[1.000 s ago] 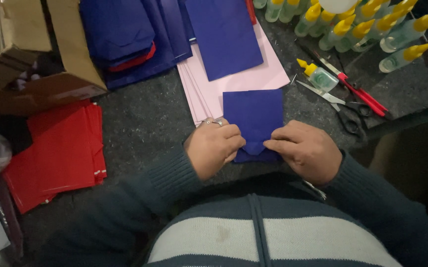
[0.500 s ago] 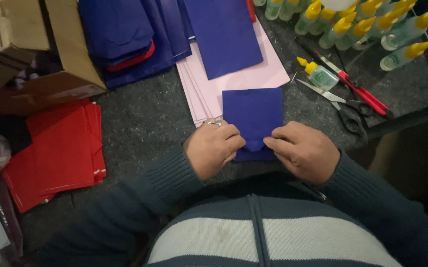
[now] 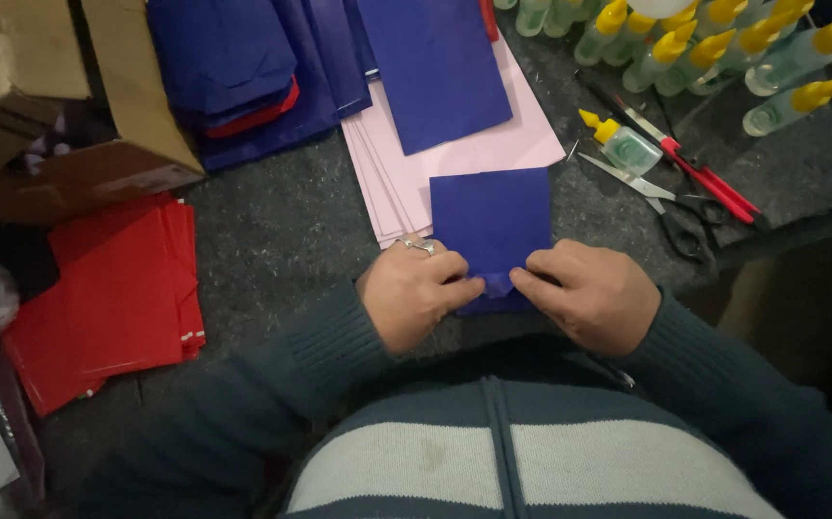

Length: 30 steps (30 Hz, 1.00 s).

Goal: Folding and applying glue to blue paper sheets to assemble bags or folders.

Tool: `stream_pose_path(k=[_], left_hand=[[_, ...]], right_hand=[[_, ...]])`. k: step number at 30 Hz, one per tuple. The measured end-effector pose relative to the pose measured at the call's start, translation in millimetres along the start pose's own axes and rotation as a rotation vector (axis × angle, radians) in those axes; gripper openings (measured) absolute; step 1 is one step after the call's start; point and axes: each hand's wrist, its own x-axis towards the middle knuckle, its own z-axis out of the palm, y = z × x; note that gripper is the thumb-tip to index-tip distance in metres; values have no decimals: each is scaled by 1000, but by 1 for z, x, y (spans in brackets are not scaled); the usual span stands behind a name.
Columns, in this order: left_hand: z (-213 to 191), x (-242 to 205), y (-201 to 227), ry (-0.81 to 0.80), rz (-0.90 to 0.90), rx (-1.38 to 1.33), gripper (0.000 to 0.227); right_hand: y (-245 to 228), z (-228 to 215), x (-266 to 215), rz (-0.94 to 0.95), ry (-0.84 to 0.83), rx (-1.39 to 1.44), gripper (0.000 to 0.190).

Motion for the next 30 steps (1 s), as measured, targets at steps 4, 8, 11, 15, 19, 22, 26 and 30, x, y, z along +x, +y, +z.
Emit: stream_pose_path(k=[4, 8, 11, 15, 19, 22, 26, 30], left_hand=[[-6, 5, 2, -23, 26, 28, 33], [-5, 4, 1, -22, 19, 25, 28], [-6, 5, 2, -18, 24, 29, 26], [-9, 8, 3, -44, 31, 39, 23], [-8, 8, 4, -39, 23, 46, 22], [-4, 5, 3, 3, 23, 54, 21], [-7, 7, 2, 11, 19, 7, 25], [-9, 7, 3, -26, 15, -4, 26]], right_hand=[[-3, -2, 1, 3, -53, -43, 37], [-6, -4, 4, 19, -107, -60, 35], [-8, -5, 6, 23, -107, -63, 36], [-13, -7, 1, 100, -19, -51, 34], [-26, -11, 2, 160, -42, -48, 39], [-32, -7, 6, 163, -104, -10, 47], [-32, -8, 4, 212, -49, -97, 36], [-26, -17, -9, 389, 57, -217, 11]])
